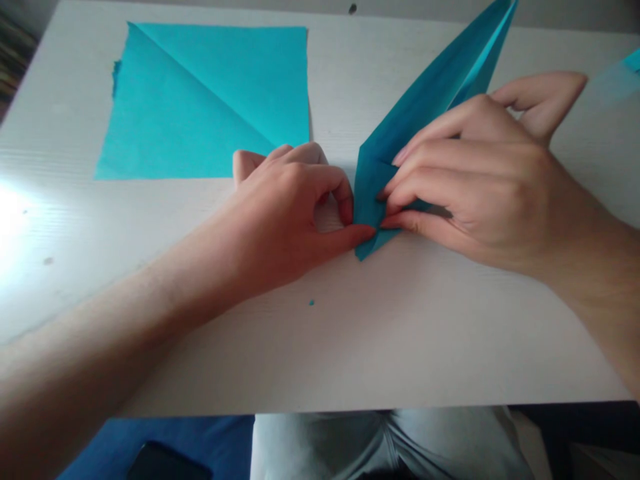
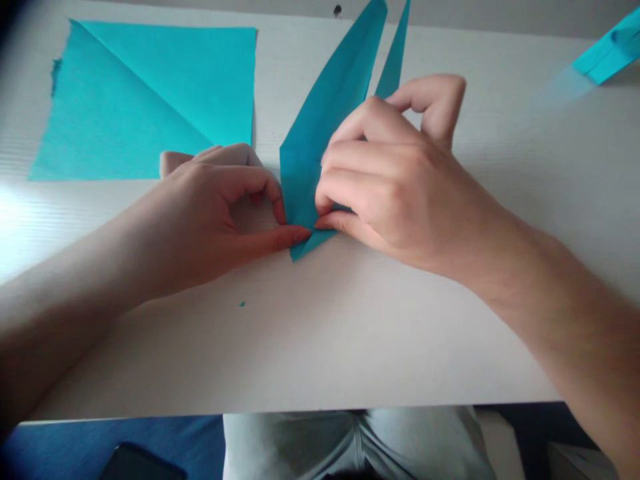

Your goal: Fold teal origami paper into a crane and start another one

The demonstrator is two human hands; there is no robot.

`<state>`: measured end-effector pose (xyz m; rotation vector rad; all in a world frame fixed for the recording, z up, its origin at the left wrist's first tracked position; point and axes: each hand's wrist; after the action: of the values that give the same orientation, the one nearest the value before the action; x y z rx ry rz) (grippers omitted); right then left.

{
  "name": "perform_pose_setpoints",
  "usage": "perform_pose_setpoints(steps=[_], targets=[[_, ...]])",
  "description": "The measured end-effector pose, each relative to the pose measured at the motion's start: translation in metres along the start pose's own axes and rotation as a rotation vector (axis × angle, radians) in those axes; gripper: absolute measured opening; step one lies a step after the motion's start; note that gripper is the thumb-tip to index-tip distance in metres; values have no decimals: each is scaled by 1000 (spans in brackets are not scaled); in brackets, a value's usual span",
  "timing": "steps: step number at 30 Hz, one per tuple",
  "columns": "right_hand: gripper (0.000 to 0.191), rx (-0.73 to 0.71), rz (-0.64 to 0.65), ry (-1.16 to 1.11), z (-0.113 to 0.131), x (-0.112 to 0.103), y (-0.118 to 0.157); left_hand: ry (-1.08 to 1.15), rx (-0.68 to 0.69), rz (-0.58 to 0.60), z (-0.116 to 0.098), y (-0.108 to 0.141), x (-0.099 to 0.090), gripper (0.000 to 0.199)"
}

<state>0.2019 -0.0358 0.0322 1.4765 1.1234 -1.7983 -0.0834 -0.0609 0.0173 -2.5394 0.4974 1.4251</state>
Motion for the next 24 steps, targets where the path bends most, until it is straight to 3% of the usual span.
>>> perform_pose_setpoints(steps=[5,10,18,21,24], targets=[[34,25,20,-13,0,-2,-3,-29,2,-8,-3,1,0,46],[40,74,48,-33,2,-4,-5,-36,-13,-45,-7,2,2,58],[37,65,28,39,4,-2,-4,-68,60,-48,-3,1,3,44],[34,63,23,32,3,1,-4,-139,4,-63,-12,3,3,33],[32,50,-2,57,3,2,-4,-182,-62,-48,-20,6,2,40]])
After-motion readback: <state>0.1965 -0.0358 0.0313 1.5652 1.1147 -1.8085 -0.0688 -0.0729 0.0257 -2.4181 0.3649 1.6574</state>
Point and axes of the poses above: each hand's wrist, its own y-axis away from the middle knuckle, its own x-axis out of the palm, z = x × y, and after that the axes turned 1 degree about -y, right-handed
